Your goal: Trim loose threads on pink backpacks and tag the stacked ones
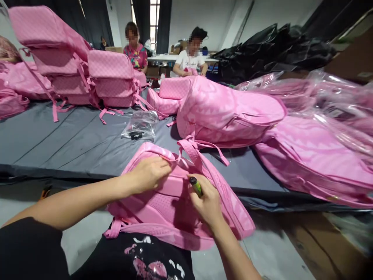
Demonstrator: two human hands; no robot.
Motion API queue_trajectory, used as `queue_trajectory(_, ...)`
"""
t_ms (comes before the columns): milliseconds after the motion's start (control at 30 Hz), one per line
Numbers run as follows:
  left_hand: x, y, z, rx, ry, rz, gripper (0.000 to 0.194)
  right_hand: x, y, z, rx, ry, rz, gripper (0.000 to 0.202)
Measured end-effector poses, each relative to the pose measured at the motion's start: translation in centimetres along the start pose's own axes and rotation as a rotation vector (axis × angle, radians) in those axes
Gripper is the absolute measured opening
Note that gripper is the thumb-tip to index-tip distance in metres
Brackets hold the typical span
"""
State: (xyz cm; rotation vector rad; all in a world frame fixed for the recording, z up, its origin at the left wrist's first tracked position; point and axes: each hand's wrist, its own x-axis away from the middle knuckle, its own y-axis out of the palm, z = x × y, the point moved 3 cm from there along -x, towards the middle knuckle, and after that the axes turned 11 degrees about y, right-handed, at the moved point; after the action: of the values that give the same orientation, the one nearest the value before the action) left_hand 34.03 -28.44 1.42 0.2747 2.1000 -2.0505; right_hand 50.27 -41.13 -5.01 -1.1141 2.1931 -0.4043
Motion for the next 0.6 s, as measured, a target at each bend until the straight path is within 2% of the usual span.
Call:
queue_trajectory(67, -0.2, -1.1, -0.4, -0.143, -0.021, 0.136, 0.027, 0.0, 1.0, -0.9, 0.022, -0.132, -0.047, 0.048)
queue_trajectory(100, -0.5, -1.4, -0.9, -0.191, -0.053, 0.152, 0.041, -0.3, 1.6, -1.3, 0.034, -0.151, -0.086, 0.051)
queue_trajectory(167, -1.6, -1.1, -2.1, -0.207, -0.115, 0.052, 0.070, -0.9, 2.6, -1.8, 0.082, -0.129, -0.144, 0.048)
queue_trajectory(200, -2.2, -0.6, -2.8, -0.192, -0.135, -0.030, 0.076, -1.1, 3.0, -2.0, 0.108, -0.110, -0.165, 0.044)
queue_trajectory(300, -3.9, 1.1, -4.6, -0.160, -0.181, -0.201, 0.067, -0.5, 3.4, -1.9, 0.153, -0.092, -0.244, 0.032)
queue_trajectory(367, -4.6, 1.9, -5.0, -0.157, -0.161, -0.222, 0.063, 0.7, 3.1, -1.5, 0.144, -0.102, -0.277, 0.035)
queue_trajectory(433, -4.8, 2.4, -4.8, -0.156, -0.110, -0.208, 0.067, 1.7, 2.7, -1.0, 0.140, -0.086, -0.258, 0.042)
queue_trajectory(600, -3.8, 2.8, -3.8, -0.214, -0.014, -0.157, 0.115, 1.3, 3.1, 0.0, 0.161, -0.007, -0.223, 0.047)
